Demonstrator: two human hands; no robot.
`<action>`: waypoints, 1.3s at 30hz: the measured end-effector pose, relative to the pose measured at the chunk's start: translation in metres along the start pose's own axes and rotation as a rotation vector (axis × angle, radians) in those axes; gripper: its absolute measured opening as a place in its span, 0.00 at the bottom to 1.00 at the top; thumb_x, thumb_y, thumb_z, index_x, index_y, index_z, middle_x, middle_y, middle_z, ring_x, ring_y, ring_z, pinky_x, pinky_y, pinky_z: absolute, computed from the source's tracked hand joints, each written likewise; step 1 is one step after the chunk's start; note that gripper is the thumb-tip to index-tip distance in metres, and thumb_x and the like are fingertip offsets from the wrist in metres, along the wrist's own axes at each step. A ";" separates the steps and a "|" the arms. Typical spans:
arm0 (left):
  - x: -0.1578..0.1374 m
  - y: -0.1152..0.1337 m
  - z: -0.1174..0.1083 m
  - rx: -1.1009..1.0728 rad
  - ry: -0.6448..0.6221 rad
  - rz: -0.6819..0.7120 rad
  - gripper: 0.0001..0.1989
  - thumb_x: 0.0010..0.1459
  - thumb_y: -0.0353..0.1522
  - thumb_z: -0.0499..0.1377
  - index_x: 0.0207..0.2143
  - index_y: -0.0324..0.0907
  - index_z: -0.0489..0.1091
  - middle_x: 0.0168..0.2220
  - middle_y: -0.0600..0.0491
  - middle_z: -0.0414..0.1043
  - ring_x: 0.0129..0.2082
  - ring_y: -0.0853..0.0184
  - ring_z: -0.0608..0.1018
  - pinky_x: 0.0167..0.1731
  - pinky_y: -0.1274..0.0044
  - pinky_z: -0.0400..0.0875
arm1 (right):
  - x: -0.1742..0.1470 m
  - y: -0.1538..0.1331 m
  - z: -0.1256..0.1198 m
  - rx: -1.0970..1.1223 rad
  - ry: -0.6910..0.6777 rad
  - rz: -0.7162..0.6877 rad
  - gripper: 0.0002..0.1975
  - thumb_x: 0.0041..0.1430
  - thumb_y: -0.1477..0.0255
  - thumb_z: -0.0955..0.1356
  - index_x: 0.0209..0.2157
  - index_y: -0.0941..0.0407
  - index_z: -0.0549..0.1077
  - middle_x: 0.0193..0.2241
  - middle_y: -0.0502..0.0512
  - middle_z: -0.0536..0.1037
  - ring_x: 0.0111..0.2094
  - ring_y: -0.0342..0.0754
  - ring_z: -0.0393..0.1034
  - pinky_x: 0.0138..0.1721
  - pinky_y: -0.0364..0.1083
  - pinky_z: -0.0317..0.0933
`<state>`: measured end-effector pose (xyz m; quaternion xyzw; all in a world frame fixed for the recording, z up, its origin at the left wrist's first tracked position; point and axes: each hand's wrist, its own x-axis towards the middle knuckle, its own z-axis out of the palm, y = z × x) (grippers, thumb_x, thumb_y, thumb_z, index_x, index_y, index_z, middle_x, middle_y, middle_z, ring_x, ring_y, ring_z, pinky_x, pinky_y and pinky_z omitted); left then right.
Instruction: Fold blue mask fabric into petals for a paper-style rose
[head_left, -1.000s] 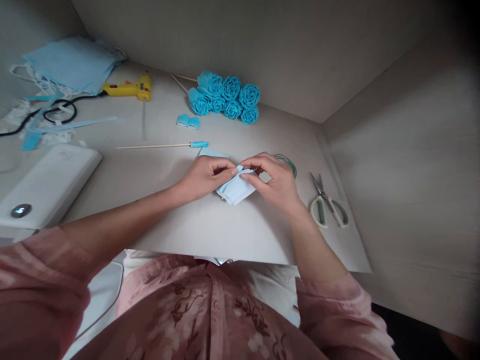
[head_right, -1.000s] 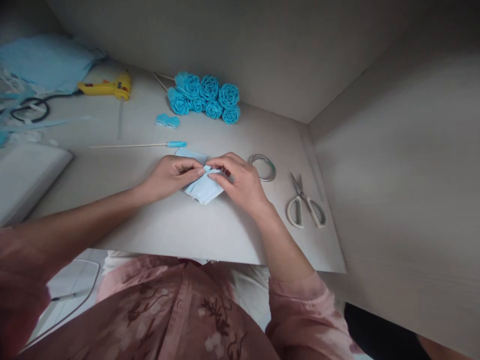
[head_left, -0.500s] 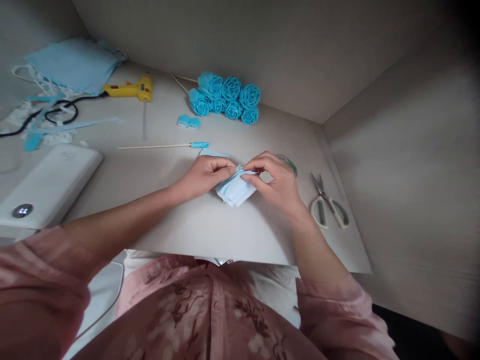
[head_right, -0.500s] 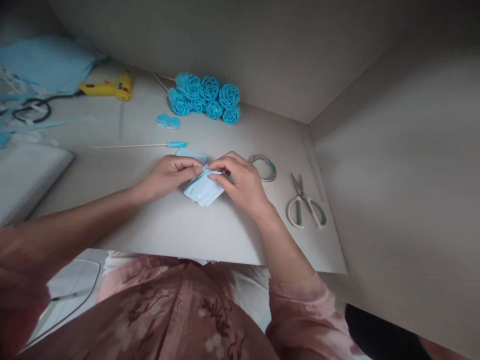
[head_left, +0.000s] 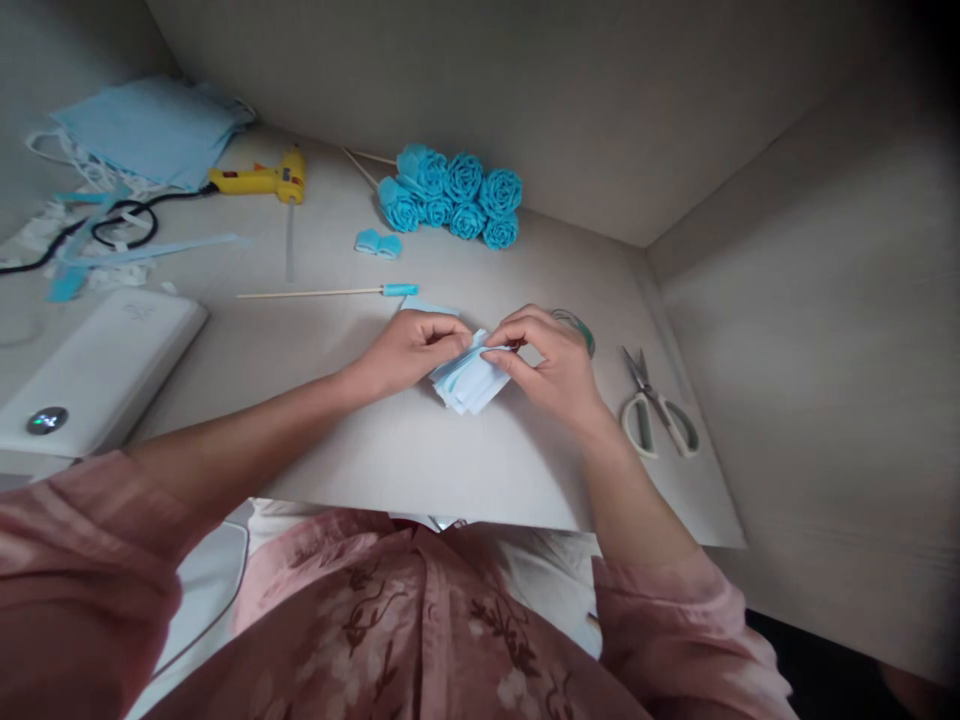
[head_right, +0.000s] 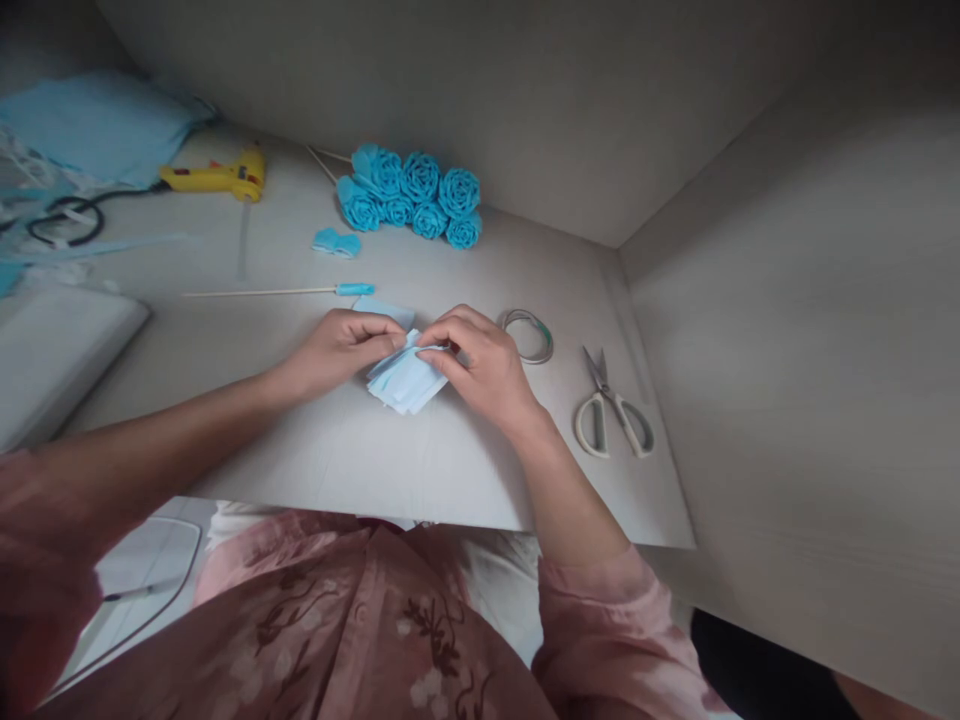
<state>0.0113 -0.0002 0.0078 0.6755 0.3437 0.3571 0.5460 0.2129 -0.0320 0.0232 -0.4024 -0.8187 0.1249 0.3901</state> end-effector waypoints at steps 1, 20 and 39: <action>0.000 -0.001 0.000 -0.005 0.004 -0.003 0.12 0.53 0.38 0.58 0.25 0.39 0.72 0.20 0.57 0.65 0.21 0.73 0.64 0.22 0.80 0.57 | 0.000 0.000 0.000 -0.002 0.005 0.001 0.01 0.60 0.72 0.70 0.33 0.53 0.76 0.31 0.50 0.76 0.32 0.45 0.70 0.35 0.46 0.63; 0.006 -0.008 -0.003 -0.023 0.233 -0.081 0.13 0.54 0.40 0.58 0.26 0.39 0.71 0.21 0.57 0.64 0.23 0.73 0.64 0.24 0.80 0.57 | -0.009 -0.002 -0.019 0.664 -0.233 0.204 0.12 0.53 0.67 0.76 0.39 0.54 0.77 0.30 0.51 0.82 0.31 0.45 0.78 0.35 0.45 0.71; 0.002 -0.006 0.003 0.021 0.173 0.024 0.10 0.52 0.37 0.60 0.28 0.37 0.75 0.25 0.55 0.73 0.23 0.75 0.68 0.23 0.82 0.61 | -0.001 -0.006 0.003 0.108 0.009 0.121 0.06 0.57 0.70 0.72 0.38 0.53 0.77 0.33 0.50 0.79 0.32 0.43 0.71 0.34 0.44 0.66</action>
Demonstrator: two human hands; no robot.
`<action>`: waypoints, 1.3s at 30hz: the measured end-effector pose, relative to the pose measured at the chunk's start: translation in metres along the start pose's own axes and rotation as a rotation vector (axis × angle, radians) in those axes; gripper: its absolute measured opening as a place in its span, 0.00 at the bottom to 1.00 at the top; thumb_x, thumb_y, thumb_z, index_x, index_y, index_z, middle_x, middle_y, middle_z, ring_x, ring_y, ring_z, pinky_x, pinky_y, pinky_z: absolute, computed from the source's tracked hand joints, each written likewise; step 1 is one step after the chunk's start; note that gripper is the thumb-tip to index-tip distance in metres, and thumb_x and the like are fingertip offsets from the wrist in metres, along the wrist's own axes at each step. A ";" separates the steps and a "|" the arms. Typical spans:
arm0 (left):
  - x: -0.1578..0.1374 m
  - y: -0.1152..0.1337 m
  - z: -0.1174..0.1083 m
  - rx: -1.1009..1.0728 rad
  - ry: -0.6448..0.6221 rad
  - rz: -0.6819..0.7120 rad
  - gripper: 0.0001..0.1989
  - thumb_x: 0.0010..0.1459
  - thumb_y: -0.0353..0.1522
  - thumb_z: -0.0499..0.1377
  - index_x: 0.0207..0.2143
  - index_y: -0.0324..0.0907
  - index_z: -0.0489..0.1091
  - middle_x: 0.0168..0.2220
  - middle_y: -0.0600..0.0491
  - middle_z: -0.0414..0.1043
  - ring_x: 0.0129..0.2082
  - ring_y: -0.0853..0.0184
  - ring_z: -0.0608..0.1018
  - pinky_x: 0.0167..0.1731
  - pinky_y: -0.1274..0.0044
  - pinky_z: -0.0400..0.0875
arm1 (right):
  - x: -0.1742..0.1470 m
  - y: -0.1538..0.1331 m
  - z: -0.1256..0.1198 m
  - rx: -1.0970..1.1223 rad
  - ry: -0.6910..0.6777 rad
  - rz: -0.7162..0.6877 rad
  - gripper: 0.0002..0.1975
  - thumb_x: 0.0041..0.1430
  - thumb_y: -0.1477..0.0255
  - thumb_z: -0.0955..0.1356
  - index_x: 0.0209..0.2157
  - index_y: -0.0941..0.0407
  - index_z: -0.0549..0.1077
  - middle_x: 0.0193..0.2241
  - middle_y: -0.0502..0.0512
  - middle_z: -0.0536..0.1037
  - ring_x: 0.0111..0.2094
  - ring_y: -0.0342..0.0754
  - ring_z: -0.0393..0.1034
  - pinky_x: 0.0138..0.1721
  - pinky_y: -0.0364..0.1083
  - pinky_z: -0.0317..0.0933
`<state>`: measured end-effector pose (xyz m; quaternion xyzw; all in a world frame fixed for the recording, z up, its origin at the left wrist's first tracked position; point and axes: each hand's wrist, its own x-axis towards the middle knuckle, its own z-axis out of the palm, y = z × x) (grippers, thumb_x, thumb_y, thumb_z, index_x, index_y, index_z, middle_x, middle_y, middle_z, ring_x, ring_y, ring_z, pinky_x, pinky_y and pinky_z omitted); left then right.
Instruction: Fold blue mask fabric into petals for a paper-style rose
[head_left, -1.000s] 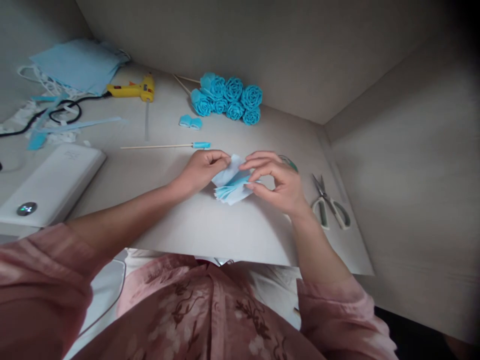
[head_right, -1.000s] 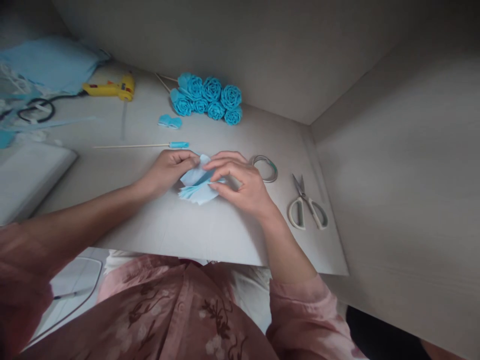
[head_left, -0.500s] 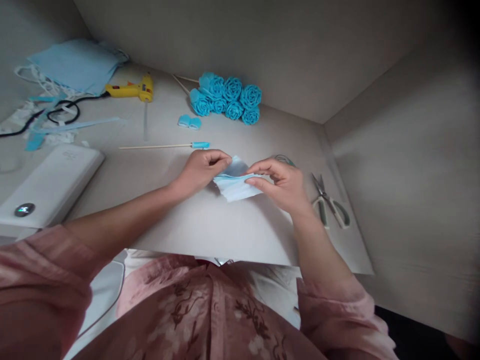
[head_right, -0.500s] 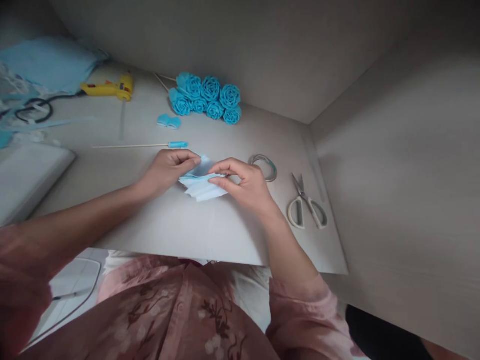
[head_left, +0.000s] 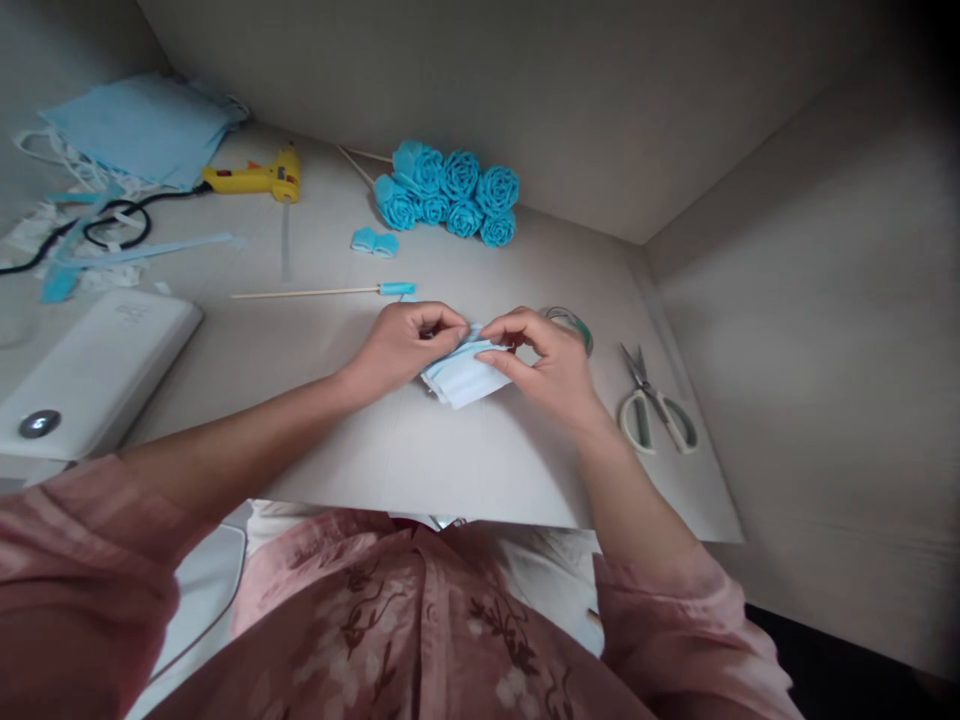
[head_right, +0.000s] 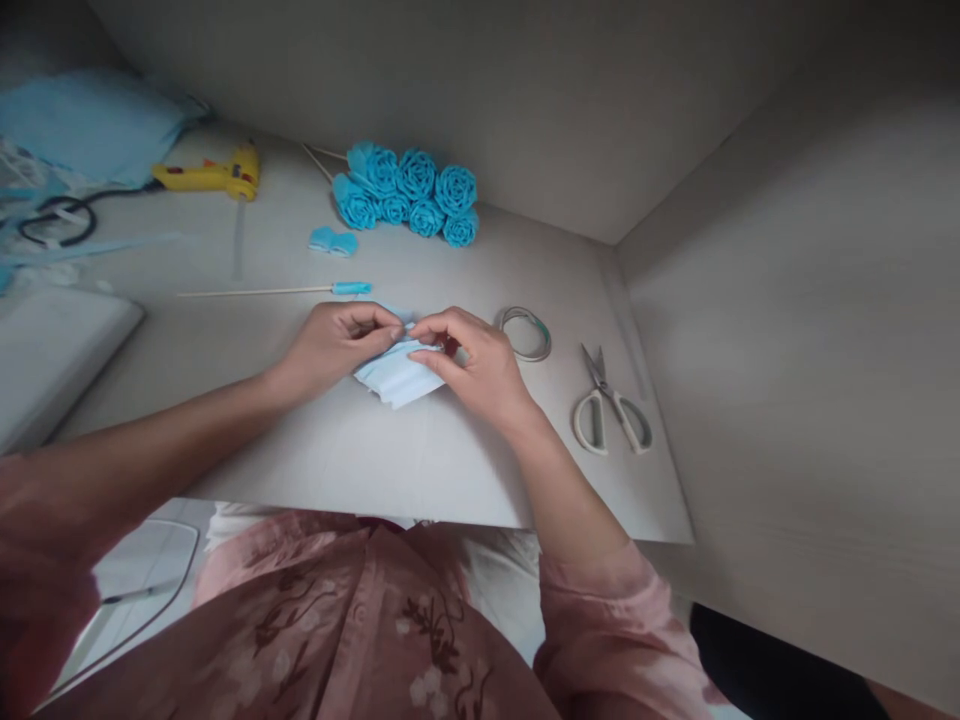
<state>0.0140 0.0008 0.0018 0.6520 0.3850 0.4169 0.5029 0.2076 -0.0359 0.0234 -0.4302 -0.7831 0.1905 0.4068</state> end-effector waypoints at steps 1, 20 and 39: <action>0.000 0.001 0.000 -0.007 -0.001 0.001 0.10 0.52 0.37 0.61 0.28 0.37 0.75 0.25 0.55 0.73 0.23 0.75 0.68 0.23 0.82 0.61 | 0.000 0.001 0.001 -0.009 0.011 0.008 0.07 0.57 0.69 0.72 0.38 0.53 0.77 0.33 0.50 0.79 0.32 0.43 0.72 0.34 0.44 0.66; -0.002 0.001 0.000 -0.286 -0.095 -0.113 0.13 0.50 0.41 0.67 0.28 0.39 0.75 0.23 0.57 0.70 0.22 0.75 0.68 0.23 0.81 0.61 | 0.000 0.005 0.003 -0.109 0.152 -0.050 0.02 0.57 0.72 0.73 0.34 0.53 0.78 0.30 0.48 0.78 0.29 0.42 0.69 0.33 0.45 0.65; 0.008 -0.008 -0.004 -0.440 0.087 -0.312 0.11 0.53 0.39 0.62 0.30 0.41 0.68 0.24 0.57 0.65 0.22 0.73 0.68 0.23 0.80 0.65 | -0.006 0.001 -0.027 0.790 -0.453 -0.172 0.05 0.57 0.70 0.73 0.33 0.54 0.75 0.27 0.50 0.81 0.30 0.45 0.79 0.47 0.54 0.71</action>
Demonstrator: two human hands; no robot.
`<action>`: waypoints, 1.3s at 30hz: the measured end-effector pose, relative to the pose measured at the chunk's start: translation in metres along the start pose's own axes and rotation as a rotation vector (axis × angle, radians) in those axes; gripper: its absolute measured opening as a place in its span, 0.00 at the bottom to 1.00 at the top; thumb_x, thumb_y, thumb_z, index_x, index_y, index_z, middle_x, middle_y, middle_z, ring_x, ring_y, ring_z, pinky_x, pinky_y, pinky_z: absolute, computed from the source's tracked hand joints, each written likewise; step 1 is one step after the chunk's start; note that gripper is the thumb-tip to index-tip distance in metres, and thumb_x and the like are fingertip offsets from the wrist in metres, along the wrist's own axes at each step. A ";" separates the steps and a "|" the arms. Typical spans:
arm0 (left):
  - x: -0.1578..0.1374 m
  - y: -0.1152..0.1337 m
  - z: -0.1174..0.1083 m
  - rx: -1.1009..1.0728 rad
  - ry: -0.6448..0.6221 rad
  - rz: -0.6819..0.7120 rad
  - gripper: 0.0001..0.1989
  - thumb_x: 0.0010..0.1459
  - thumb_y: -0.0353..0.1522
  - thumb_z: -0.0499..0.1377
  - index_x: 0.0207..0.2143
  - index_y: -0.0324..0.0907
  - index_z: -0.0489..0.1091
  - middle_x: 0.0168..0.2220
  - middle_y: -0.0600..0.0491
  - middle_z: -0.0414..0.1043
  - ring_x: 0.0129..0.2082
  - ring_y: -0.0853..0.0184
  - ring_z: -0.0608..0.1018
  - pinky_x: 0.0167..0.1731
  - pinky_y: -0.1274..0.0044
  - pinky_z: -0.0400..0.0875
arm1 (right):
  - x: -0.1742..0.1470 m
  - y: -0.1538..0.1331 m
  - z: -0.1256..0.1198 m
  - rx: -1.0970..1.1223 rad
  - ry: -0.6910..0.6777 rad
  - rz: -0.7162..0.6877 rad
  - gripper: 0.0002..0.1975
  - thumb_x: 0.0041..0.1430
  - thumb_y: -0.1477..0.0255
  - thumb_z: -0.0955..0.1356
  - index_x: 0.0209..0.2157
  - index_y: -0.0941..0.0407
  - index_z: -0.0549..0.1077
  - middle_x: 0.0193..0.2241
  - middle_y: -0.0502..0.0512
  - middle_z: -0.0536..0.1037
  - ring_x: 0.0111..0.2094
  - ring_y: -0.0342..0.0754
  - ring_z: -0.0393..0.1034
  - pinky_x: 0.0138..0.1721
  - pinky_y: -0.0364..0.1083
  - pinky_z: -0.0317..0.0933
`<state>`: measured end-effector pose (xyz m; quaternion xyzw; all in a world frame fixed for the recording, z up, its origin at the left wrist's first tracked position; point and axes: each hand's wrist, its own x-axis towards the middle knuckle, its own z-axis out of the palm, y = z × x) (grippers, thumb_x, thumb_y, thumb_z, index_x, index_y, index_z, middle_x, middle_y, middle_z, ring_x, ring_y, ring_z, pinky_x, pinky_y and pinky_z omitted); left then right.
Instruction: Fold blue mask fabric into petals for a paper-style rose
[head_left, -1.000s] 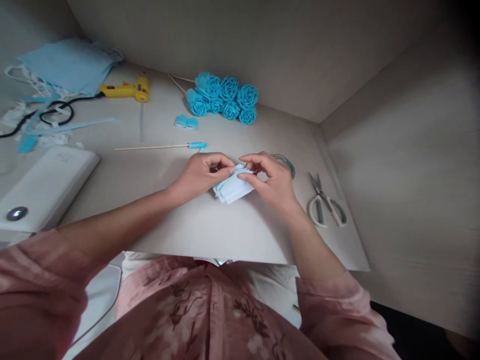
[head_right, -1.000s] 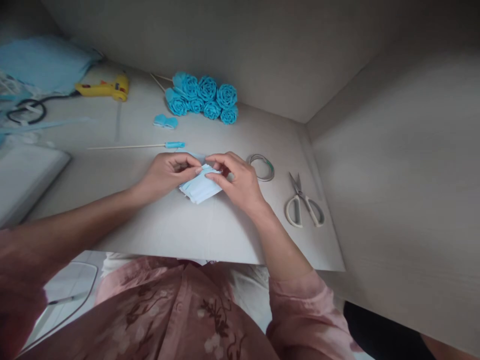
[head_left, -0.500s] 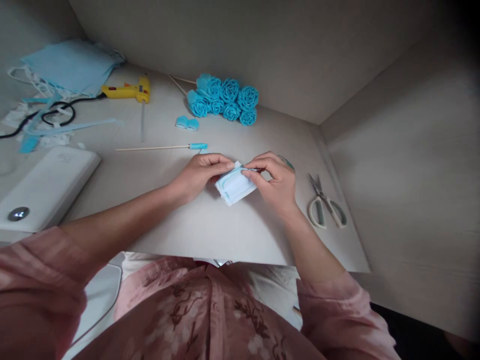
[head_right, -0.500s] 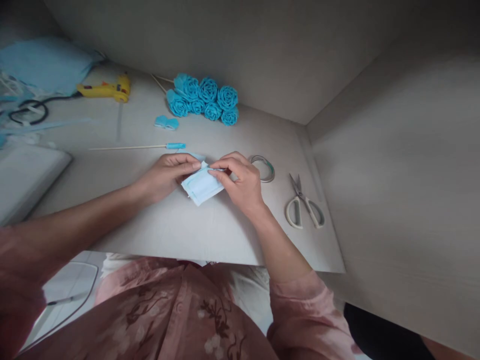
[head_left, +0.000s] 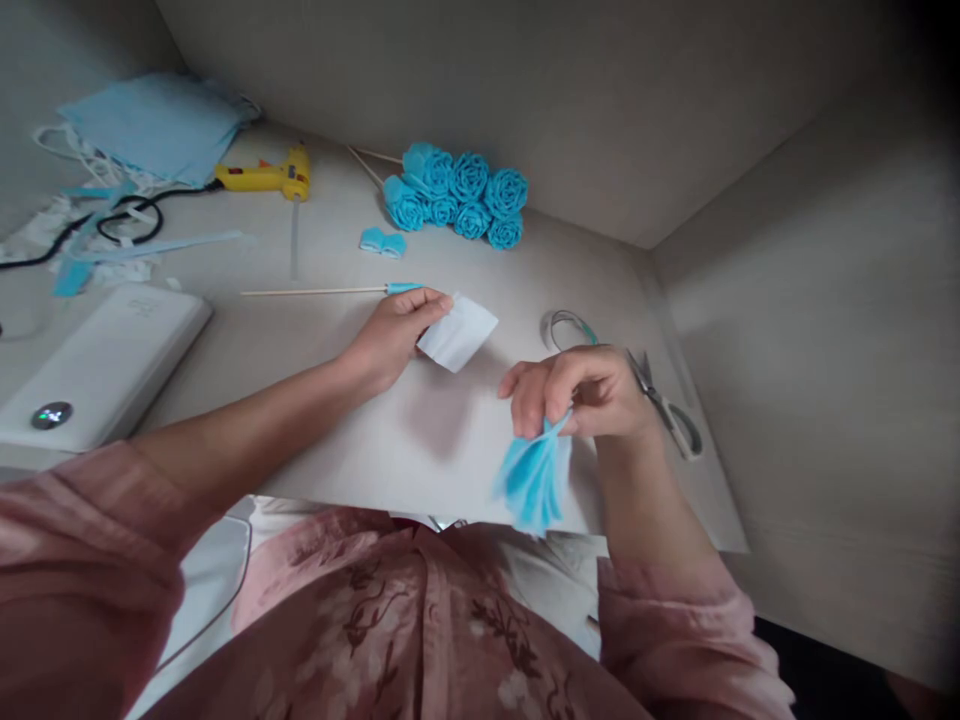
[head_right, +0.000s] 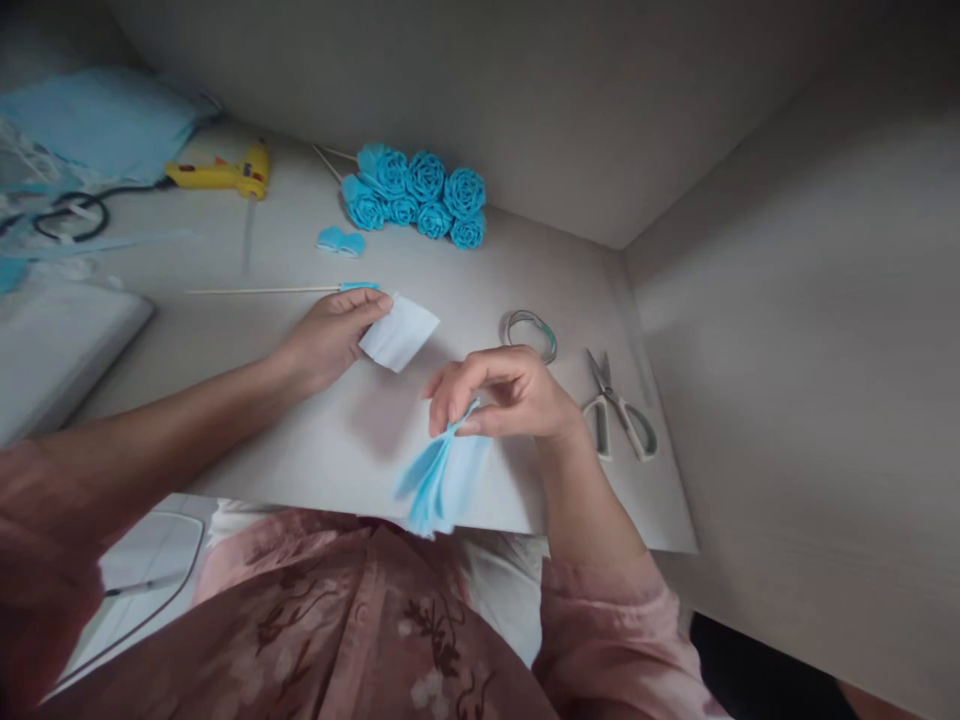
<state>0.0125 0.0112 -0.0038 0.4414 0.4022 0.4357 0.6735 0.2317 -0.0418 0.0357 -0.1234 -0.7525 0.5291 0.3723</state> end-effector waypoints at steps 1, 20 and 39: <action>0.000 0.000 -0.001 0.007 -0.001 0.004 0.10 0.54 0.39 0.62 0.30 0.41 0.68 0.24 0.57 0.65 0.22 0.73 0.68 0.22 0.80 0.64 | -0.001 -0.001 -0.001 0.039 -0.026 0.005 0.04 0.58 0.70 0.73 0.33 0.54 0.75 0.27 0.50 0.81 0.29 0.45 0.78 0.46 0.54 0.71; -0.012 0.001 0.008 0.270 -0.182 0.164 0.11 0.52 0.39 0.61 0.29 0.39 0.71 0.24 0.57 0.68 0.22 0.74 0.67 0.23 0.81 0.59 | 0.011 0.024 0.018 -0.442 0.551 0.337 0.16 0.57 0.65 0.73 0.47 0.52 0.76 0.33 0.50 0.79 0.33 0.43 0.74 0.33 0.42 0.68; -0.008 -0.006 0.005 0.218 -0.316 0.157 0.19 0.50 0.34 0.65 0.44 0.40 0.68 0.33 0.55 0.75 0.27 0.72 0.75 0.27 0.81 0.66 | 0.013 0.029 0.015 -0.800 0.585 0.232 0.17 0.60 0.64 0.70 0.50 0.51 0.74 0.39 0.53 0.77 0.39 0.46 0.72 0.39 0.46 0.68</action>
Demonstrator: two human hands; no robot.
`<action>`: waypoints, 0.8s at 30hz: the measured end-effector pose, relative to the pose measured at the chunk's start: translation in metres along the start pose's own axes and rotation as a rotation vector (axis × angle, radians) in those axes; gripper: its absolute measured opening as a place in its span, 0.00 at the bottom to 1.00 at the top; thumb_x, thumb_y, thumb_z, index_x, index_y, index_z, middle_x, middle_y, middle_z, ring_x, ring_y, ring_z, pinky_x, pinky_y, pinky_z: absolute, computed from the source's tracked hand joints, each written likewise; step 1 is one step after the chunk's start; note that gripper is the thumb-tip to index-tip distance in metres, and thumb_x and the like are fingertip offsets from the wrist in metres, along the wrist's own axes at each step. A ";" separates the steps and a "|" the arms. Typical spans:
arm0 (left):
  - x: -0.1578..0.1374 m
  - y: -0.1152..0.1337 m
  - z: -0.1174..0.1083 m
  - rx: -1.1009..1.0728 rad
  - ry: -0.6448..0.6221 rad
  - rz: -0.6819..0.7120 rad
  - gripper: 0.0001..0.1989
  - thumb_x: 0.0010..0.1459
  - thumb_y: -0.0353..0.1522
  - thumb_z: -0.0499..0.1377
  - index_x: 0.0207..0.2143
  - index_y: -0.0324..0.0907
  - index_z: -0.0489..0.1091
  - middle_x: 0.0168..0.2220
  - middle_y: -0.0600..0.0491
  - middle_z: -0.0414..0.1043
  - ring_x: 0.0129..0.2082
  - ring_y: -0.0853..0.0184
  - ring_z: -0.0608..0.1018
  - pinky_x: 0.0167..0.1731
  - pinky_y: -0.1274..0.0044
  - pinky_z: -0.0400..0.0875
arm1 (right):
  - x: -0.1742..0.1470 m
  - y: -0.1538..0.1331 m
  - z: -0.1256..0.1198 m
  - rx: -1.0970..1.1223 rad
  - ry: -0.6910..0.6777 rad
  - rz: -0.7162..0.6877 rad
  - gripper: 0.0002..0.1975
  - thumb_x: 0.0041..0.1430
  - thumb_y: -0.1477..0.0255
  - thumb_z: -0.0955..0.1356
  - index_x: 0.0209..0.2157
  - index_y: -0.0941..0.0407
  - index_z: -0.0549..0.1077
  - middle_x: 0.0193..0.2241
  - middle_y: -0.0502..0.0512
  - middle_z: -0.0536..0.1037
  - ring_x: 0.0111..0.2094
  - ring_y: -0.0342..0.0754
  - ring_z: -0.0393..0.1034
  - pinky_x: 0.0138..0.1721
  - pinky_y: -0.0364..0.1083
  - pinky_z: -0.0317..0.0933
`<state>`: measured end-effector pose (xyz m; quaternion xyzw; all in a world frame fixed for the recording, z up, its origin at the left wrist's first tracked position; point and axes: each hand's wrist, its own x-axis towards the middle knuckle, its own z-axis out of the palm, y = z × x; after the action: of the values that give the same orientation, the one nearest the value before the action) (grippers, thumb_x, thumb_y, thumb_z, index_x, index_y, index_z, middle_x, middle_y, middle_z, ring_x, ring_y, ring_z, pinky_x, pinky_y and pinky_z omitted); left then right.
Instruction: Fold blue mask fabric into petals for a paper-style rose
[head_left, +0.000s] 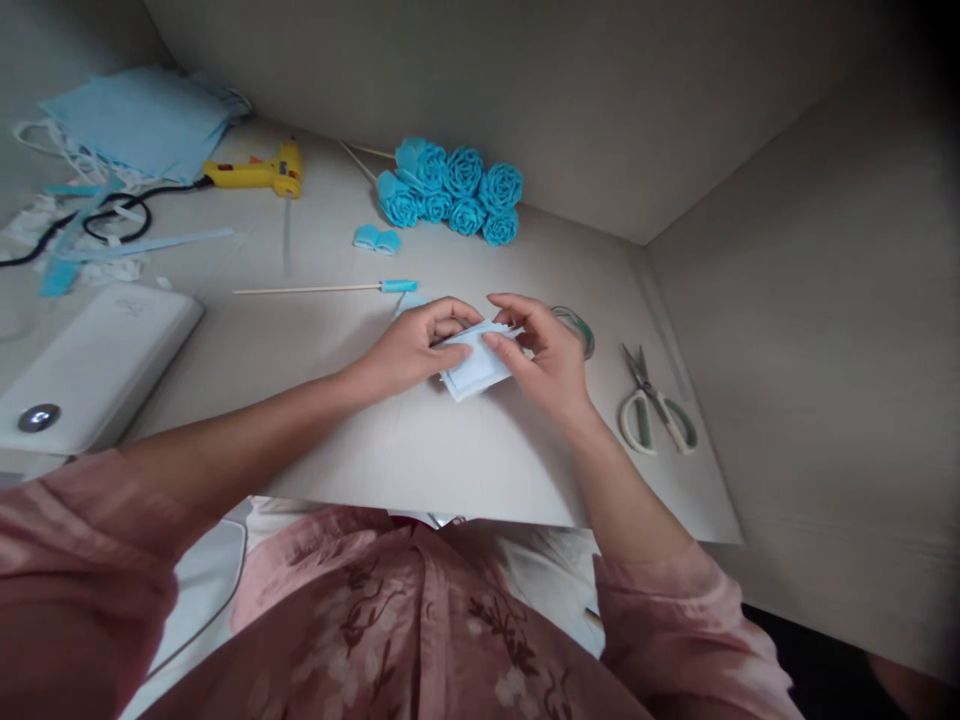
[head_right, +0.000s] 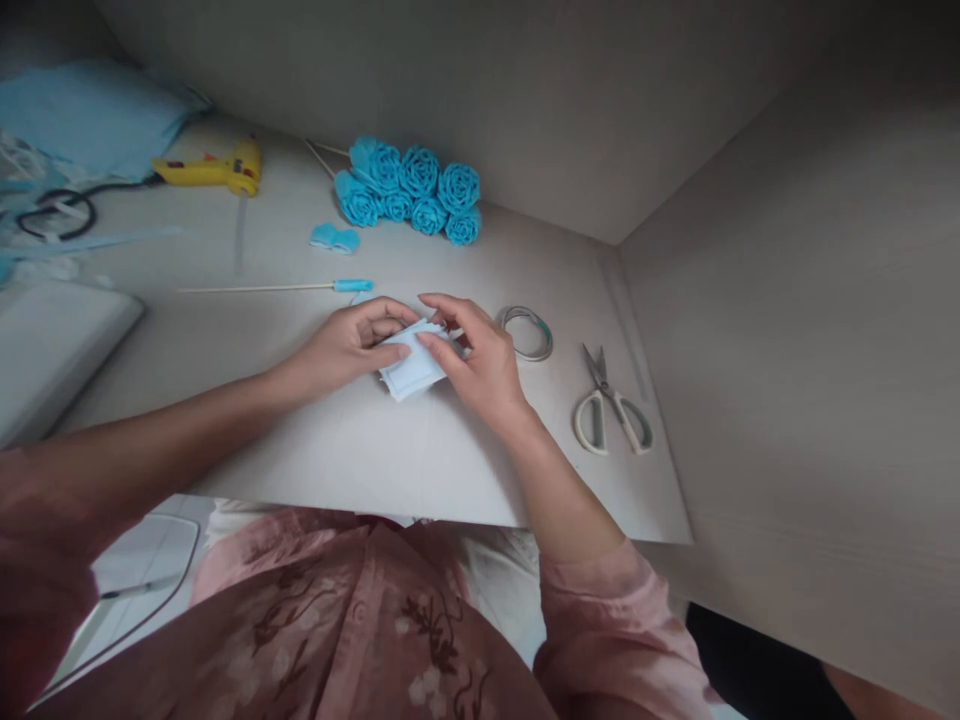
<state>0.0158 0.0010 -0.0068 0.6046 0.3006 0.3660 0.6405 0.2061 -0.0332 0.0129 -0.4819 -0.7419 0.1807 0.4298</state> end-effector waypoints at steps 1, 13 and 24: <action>0.000 0.000 0.000 0.014 0.010 0.009 0.18 0.50 0.32 0.65 0.44 0.41 0.67 0.32 0.55 0.74 0.26 0.73 0.74 0.26 0.81 0.66 | 0.001 0.000 0.000 0.002 -0.004 -0.009 0.20 0.59 0.62 0.71 0.52 0.51 0.73 0.42 0.54 0.77 0.42 0.48 0.72 0.41 0.47 0.69; 0.000 0.005 0.000 0.110 0.183 0.134 0.18 0.52 0.33 0.63 0.46 0.38 0.71 0.40 0.49 0.78 0.40 0.66 0.78 0.40 0.77 0.71 | 0.002 0.015 0.000 0.080 -0.108 0.083 0.32 0.57 0.58 0.71 0.61 0.51 0.65 0.52 0.57 0.77 0.46 0.50 0.74 0.47 0.49 0.69; 0.007 -0.017 -0.006 0.292 0.091 0.221 0.29 0.51 0.29 0.62 0.57 0.44 0.63 0.42 0.52 0.74 0.39 0.69 0.76 0.40 0.77 0.70 | 0.003 0.009 0.000 0.047 -0.254 0.167 0.34 0.55 0.67 0.71 0.63 0.52 0.62 0.47 0.57 0.78 0.44 0.51 0.73 0.51 0.52 0.67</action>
<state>0.0161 0.0099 -0.0239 0.7032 0.3109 0.4136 0.4876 0.2108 -0.0265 0.0083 -0.5051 -0.7431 0.2927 0.3272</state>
